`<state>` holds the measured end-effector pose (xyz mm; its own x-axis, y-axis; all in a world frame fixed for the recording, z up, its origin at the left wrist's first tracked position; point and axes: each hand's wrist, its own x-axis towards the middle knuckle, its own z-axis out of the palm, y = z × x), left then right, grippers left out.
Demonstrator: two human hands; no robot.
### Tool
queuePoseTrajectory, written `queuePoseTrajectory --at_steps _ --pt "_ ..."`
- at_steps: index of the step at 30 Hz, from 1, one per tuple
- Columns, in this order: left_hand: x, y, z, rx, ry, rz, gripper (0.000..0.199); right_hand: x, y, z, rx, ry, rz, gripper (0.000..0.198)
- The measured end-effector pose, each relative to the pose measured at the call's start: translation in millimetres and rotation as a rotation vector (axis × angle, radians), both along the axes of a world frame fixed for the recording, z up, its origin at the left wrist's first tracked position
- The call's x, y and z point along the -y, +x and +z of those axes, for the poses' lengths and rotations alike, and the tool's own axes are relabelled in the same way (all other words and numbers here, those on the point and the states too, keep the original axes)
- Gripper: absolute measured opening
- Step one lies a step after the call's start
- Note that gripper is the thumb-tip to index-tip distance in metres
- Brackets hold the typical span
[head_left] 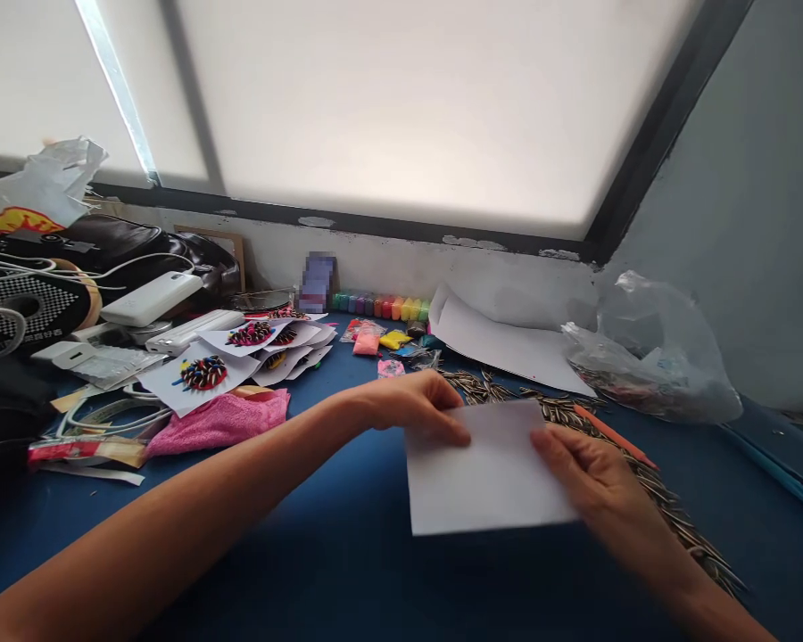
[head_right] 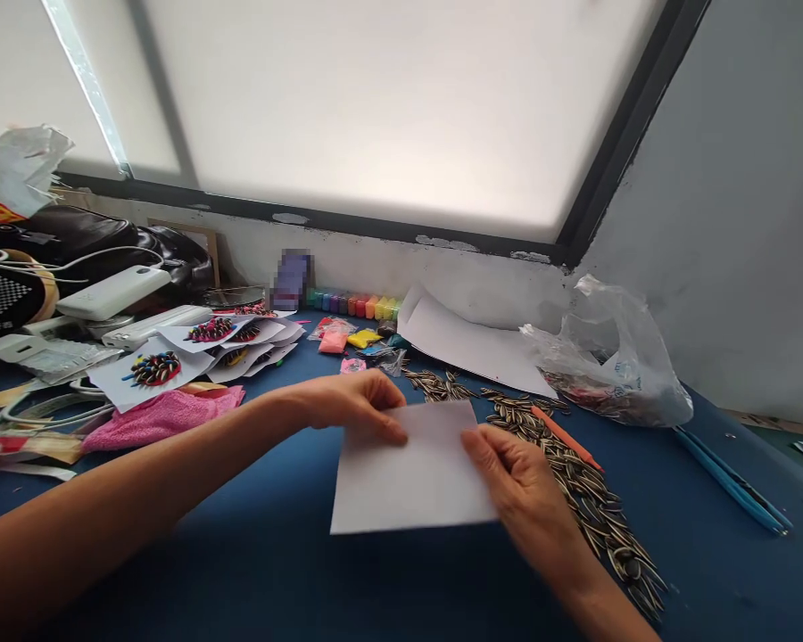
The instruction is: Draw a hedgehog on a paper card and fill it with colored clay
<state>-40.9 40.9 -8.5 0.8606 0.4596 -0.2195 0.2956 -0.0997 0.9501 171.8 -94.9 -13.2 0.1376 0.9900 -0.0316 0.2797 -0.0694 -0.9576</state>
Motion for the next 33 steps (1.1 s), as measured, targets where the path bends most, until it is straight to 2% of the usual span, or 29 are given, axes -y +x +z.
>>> queuePoseTrajectory --at_steps 3,5,9,12,14,17,18,20,23,25,29,33 --pt "-9.1 -2.0 -5.8 0.048 0.085 0.233 0.022 -4.4 8.0 -4.1 0.265 0.130 -0.094 0.053" --pt "-14.1 -4.2 -8.8 -0.068 0.124 0.298 0.030 -7.0 12.7 -8.0 0.423 0.133 -0.071 0.049" --pt "-12.1 -3.7 -12.9 -0.281 0.262 0.274 0.038 -7.6 12.2 -18.6 0.604 0.171 0.010 0.028" --pt "-3.2 -1.1 -9.7 -0.324 0.348 0.232 0.033 -7.1 7.8 -26.2 0.725 0.234 0.082 0.027" --pt "4.3 0.4 -3.2 -0.388 0.495 0.204 0.031 -7.9 6.5 -30.4 0.791 0.259 0.103 0.033" --pt "16.5 4.6 7.0 -0.581 0.946 0.179 0.028 -10.3 8.6 -32.3 0.890 0.275 0.087 0.041" --pt "20.3 6.8 8.2 -0.589 1.044 0.181 0.027 -11.2 10.7 -30.8 0.923 0.273 0.079 0.042" --pt "26.6 12.2 4.5 -0.449 1.151 0.092 0.025 -12.3 18.3 -23.6 0.992 0.253 0.052 0.039" --pt "32.8 20.2 -16.5 -0.187 1.176 -0.104 0.046 -11.6 38.5 -4.3 1.114 0.148 -0.031 0.028" --pt "35.3 23.3 -34.1 -0.159 1.154 -0.162 0.060 -8.5 54.8 9.8 1.186 0.038 -0.071 0.022" --pt "38.6 24.4 -54.6 -0.166 1.021 -0.192 0.064 2.4 73.7 27.3 1.242 -0.133 -0.013 0.024" --pt "39.3 24.7 -53.3 -0.191 0.990 -0.133 0.063 10.3 66.6 27.4 1.292 -0.275 0.082 0.022"
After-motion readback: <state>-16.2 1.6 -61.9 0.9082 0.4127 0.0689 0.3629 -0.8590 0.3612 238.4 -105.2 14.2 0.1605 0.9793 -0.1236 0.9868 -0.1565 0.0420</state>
